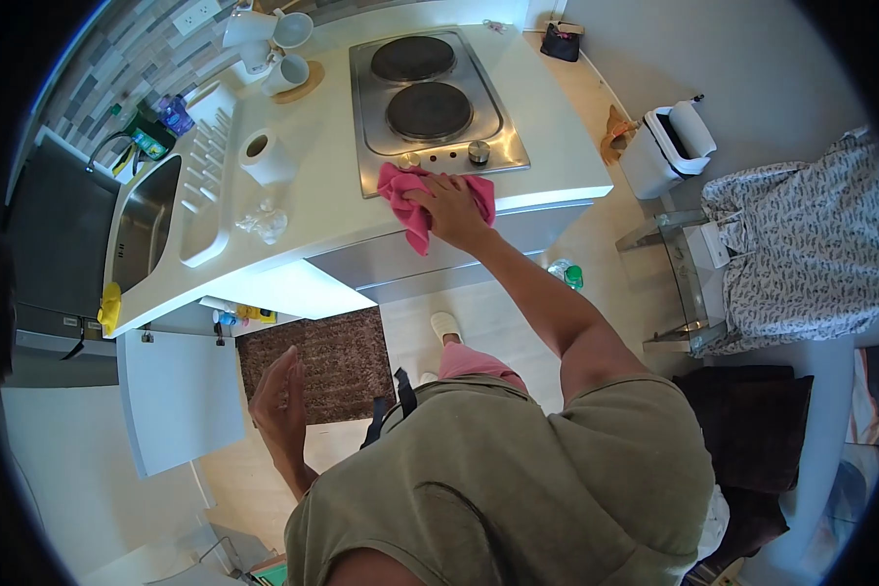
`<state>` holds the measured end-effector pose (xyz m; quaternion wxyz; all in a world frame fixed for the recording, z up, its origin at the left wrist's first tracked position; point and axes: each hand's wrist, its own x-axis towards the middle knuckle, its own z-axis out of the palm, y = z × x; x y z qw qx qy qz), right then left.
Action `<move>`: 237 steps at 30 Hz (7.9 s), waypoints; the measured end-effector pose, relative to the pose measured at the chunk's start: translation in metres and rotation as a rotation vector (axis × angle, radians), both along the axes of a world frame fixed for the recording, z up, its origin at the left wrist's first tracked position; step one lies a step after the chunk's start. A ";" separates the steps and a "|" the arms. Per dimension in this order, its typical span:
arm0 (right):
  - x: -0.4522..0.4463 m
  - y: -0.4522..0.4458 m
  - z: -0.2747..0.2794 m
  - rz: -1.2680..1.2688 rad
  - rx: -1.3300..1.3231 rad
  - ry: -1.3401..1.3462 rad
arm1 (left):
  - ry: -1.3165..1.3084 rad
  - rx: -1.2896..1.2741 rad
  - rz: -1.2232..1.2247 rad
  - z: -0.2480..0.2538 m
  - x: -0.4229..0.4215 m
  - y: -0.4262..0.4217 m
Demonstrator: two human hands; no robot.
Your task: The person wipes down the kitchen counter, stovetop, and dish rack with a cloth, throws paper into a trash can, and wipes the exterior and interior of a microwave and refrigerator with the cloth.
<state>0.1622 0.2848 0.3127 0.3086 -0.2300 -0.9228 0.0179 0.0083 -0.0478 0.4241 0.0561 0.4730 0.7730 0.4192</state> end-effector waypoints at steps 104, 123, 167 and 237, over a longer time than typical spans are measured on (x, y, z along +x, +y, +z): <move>-0.116 -0.065 0.007 -0.201 -0.326 -0.122 | -0.102 0.428 -0.341 0.054 -0.183 0.242; 0.074 0.322 -0.007 -0.667 -0.218 -0.255 | -0.044 0.234 -0.635 0.052 0.034 0.431; 0.099 0.410 -0.007 -0.015 -0.219 -0.263 | 0.727 0.012 -0.733 -0.102 0.047 0.912; -0.228 0.011 -0.005 -0.236 -0.182 -0.141 | 0.466 0.220 0.048 -0.130 -0.198 0.210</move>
